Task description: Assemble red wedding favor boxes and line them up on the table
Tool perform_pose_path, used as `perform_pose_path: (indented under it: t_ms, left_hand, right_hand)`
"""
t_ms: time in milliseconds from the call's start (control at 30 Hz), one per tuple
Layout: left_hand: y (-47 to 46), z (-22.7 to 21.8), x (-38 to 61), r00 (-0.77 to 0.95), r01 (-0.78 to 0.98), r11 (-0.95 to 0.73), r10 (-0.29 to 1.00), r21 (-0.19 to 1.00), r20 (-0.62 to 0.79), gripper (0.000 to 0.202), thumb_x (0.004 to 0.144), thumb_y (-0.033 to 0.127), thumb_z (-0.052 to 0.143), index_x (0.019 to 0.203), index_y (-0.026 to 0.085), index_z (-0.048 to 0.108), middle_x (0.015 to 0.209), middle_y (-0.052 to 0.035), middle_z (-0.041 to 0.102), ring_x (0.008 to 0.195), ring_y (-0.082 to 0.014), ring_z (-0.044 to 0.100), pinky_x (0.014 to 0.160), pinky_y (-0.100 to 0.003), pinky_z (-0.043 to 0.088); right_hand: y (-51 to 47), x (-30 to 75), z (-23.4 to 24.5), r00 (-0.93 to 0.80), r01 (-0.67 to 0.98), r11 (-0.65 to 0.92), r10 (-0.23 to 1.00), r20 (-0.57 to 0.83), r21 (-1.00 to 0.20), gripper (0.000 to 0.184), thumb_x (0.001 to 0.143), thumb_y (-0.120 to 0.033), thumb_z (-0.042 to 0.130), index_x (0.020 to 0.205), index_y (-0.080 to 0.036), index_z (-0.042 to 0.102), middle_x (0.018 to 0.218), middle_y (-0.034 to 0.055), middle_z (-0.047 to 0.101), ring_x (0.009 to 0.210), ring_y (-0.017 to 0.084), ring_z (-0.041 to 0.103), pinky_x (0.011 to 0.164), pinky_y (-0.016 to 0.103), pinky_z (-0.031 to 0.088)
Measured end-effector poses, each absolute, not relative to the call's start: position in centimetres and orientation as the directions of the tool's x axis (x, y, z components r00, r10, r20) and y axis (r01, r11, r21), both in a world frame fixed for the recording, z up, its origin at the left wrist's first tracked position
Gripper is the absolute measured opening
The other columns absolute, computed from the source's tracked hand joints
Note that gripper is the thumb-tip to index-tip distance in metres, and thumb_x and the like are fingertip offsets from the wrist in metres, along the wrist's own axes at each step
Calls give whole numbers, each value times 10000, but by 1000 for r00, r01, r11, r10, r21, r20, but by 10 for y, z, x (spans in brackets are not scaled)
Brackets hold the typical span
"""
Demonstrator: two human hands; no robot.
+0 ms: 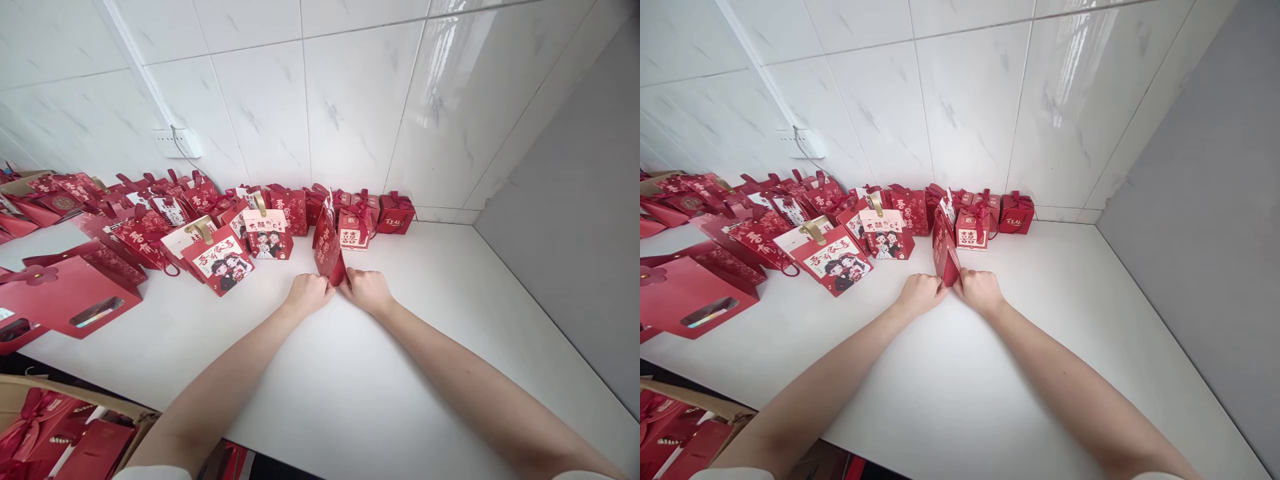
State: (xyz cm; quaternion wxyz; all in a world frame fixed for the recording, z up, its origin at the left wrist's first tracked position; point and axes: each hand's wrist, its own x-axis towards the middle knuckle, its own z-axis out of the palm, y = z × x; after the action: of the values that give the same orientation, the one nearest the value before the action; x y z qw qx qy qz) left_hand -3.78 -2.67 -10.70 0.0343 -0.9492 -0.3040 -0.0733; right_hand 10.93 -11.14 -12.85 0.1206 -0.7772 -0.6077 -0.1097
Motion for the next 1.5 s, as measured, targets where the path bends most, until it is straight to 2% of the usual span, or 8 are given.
perform_pose_path:
  t_ms: [133,467,567,667,767,1000,1300,1500]
  left_hand:
    - [-29,-108,-36,809,575,-818,568,-3,151,298,850,284,459,804,152,722,763,-126,716,723,-253,675,675,-344,461]
    - [-20,-106,-42,802,578,-815,576,42,156,228,811,322,530,712,207,699,711,-61,710,694,-233,668,627,-314,426]
    - [-20,-101,-44,776,604,-796,599,41,197,341,871,429,473,748,192,684,719,-68,709,698,-240,672,625,-316,416]
    - [-22,-96,-42,705,661,-750,631,21,324,466,922,537,368,897,173,659,768,-82,708,693,-247,673,594,-317,399]
    - [-24,-95,-37,682,672,-741,611,-13,402,409,960,452,323,993,166,612,829,-81,714,678,-239,676,554,-313,374]
    - [-24,-103,-29,716,664,-745,605,-72,349,336,958,310,328,921,140,615,756,-125,712,679,-271,691,556,-313,386]
    - [-23,-103,-32,746,634,-771,587,-65,315,333,947,313,343,931,145,630,789,-112,722,696,-272,696,585,-326,420]
    - [-25,-107,-35,763,624,-779,590,-63,266,309,900,290,408,809,139,662,728,-128,714,690,-284,694,617,-346,447]
  right_hand:
    - [-112,110,-127,236,972,-230,921,311,-56,280,932,-306,387,826,-158,600,757,87,726,610,203,662,512,285,229]
    - [-116,120,-128,178,984,-159,934,311,-84,165,835,-306,508,733,-199,580,691,27,714,576,183,633,520,287,217]
    - [-118,119,-126,168,984,-139,930,327,-109,224,859,-368,504,722,-205,572,660,-2,698,565,162,619,521,273,225]
    - [-115,113,-121,211,976,-171,899,383,-136,340,948,-415,370,797,-198,583,734,8,709,597,154,622,530,271,234]
    - [-106,107,-117,244,969,-201,868,432,-144,354,973,-367,303,903,-180,595,834,38,716,632,158,627,536,280,225]
    - [-97,106,-120,243,970,-207,859,450,-128,301,946,-335,354,920,-166,602,817,56,706,617,169,615,528,296,187]
    - [-100,110,-122,213,977,-186,886,411,-106,288,952,-336,359,974,-167,590,885,56,720,648,186,648,523,297,211]
    - [-107,110,-127,207,978,-190,914,349,-82,268,938,-318,389,884,-175,609,759,41,722,602,198,652,518,300,206]
